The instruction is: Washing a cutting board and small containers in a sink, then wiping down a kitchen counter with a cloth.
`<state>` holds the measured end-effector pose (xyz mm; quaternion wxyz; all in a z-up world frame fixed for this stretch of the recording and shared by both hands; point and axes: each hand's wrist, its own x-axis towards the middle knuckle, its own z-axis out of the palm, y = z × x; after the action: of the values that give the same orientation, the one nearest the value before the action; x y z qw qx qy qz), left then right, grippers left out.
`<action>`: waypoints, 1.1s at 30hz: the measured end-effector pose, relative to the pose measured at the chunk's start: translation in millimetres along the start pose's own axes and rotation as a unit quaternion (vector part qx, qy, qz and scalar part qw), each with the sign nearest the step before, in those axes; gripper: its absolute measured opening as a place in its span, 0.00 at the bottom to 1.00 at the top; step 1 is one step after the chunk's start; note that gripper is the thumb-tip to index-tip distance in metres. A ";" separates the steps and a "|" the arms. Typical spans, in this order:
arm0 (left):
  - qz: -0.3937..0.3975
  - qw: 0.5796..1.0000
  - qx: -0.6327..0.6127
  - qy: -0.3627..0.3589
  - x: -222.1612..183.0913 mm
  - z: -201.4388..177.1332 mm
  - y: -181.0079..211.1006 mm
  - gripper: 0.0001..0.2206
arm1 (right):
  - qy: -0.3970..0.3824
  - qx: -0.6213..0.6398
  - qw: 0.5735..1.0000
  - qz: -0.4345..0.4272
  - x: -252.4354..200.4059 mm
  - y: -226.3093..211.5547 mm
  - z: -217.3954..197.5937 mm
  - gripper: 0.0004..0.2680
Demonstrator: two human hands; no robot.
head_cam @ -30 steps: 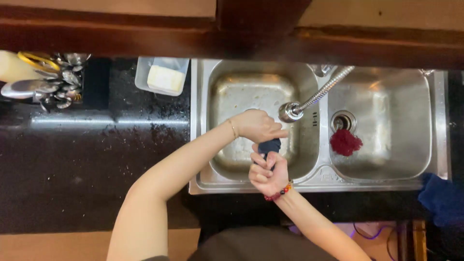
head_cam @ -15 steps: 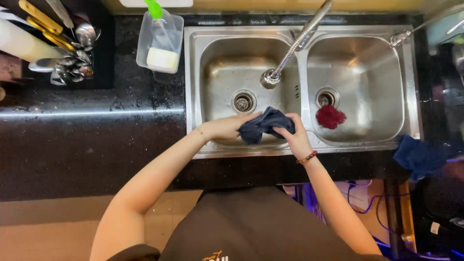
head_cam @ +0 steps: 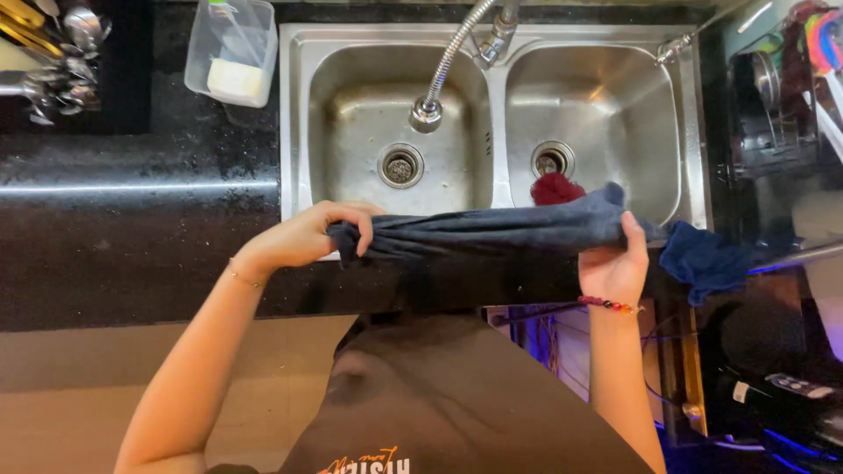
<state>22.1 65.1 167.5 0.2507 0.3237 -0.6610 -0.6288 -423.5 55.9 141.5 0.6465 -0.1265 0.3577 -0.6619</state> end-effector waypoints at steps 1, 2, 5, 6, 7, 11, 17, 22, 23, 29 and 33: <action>0.012 0.997 0.073 -0.016 0.4 1.5 15.3 0.14 | 0.022 0.024 0.999 0.010 -7.8 -12.5 7.2 0.14; 0.010 0.997 0.071 -0.018 2.0 6.9 28.5 0.14 | 0.025 0.023 0.999 0.011 -4.8 -17.5 -10.3 0.14; -0.033 0.979 0.184 -0.075 2.8 21.9 60.9 0.28 | 0.088 -0.178 0.978 -0.062 -5.4 -30.8 -52.8 0.11; -0.073 0.982 0.147 -0.091 3.0 25.3 67.6 0.26 | 0.101 -0.243 0.963 -0.055 -8.1 -35.2 -59.9 0.09; -0.112 0.982 0.108 -0.108 3.0 28.3 74.6 0.24 | 0.113 -0.307 0.944 -0.047 -11.0 -39.6 -66.5 0.09; -0.061 0.991 0.092 -0.069 0.8 25.4 48.7 0.21 | 0.052 -0.551 0.833 0.007 -11.7 -60.5 -92.9 0.13; -0.070 0.988 0.136 -0.011 45.7 82.5 108.6 0.12 | -0.306 -0.732 0.540 -0.280 -30.4 14.3 38.2 0.30; -0.105 0.961 0.253 0.047 38.7 76.7 163.1 0.25 | -0.477 -0.649 0.592 0.026 -13.7 82.2 17.8 0.13; -0.103 0.961 0.254 0.045 31.3 63.7 165.4 0.25 | -0.475 -0.650 0.593 0.024 -4.2 66.3 17.0 0.13; -0.052 0.890 0.430 0.143 11.8 24.4 178.1 0.14 | -0.502 -0.704 0.458 -0.208 39.8 -49.8 40.9 0.14; 0.104 0.726 0.646 0.212 2.5 9.9 186.0 0.07 | -0.439 -0.752 0.404 -0.281 69.2 -132.5 30.4 0.10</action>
<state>-7.8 69.8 351.3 0.1781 0.4616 -0.8666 0.0646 -514.9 -31.2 227.2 0.1369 -0.9284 0.3224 -0.1244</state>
